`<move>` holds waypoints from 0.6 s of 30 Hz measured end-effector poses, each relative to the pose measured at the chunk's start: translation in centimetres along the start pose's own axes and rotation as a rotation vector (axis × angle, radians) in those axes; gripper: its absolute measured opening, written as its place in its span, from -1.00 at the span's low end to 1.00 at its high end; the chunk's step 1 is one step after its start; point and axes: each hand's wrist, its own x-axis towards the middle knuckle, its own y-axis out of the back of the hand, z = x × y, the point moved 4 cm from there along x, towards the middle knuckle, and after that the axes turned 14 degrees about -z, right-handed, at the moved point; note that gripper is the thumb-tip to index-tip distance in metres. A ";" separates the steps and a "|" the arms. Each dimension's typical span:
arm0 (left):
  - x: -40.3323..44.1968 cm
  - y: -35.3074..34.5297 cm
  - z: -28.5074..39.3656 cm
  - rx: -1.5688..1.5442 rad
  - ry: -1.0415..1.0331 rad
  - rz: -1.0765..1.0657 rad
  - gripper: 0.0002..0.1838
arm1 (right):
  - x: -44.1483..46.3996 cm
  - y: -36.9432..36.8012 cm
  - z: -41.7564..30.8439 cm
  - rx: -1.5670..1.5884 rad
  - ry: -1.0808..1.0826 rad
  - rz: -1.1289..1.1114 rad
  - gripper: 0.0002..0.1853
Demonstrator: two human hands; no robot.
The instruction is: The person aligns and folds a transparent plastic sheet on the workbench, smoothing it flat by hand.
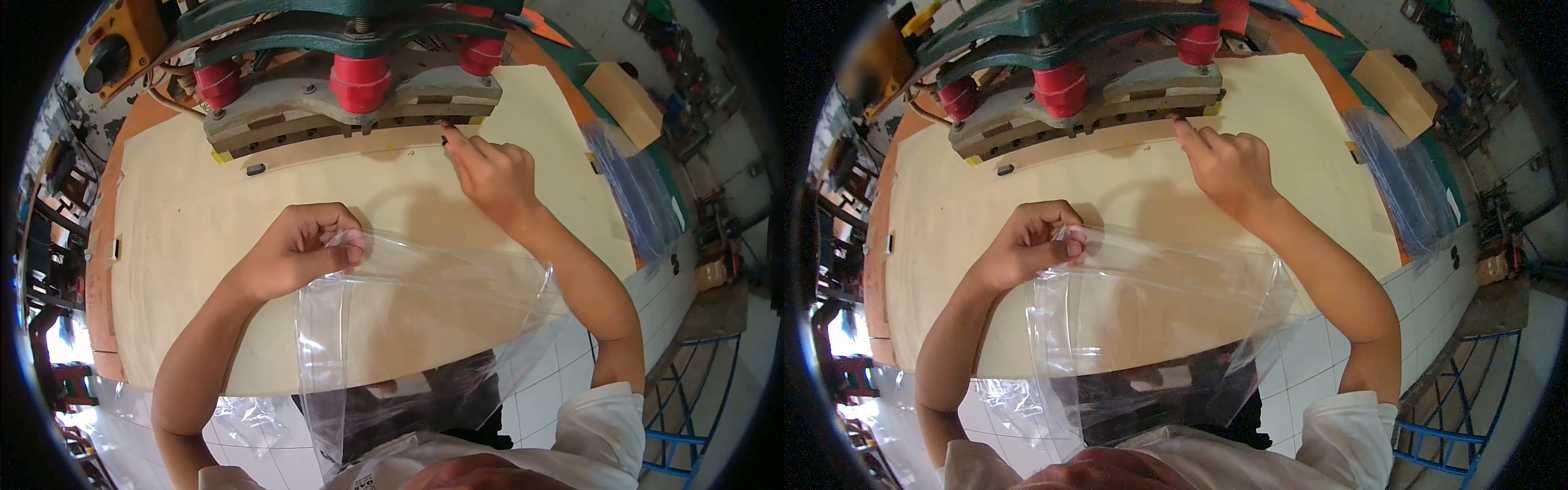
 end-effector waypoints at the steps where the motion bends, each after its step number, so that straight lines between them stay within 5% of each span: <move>1: 0.0 0.0 0.0 0.001 0.001 0.000 -0.86 | 0.0 0.0 0.0 -0.001 0.001 0.000 -0.68; 13: 0.1 -0.2 0.1 -0.015 -0.011 -0.001 -0.87 | -0.1 -0.3 0.2 0.125 -0.011 0.006 -0.69; 18: 0.0 -0.1 0.1 -0.017 0.005 0.004 -0.85 | 0.0 -0.3 0.0 0.208 0.114 0.066 -0.86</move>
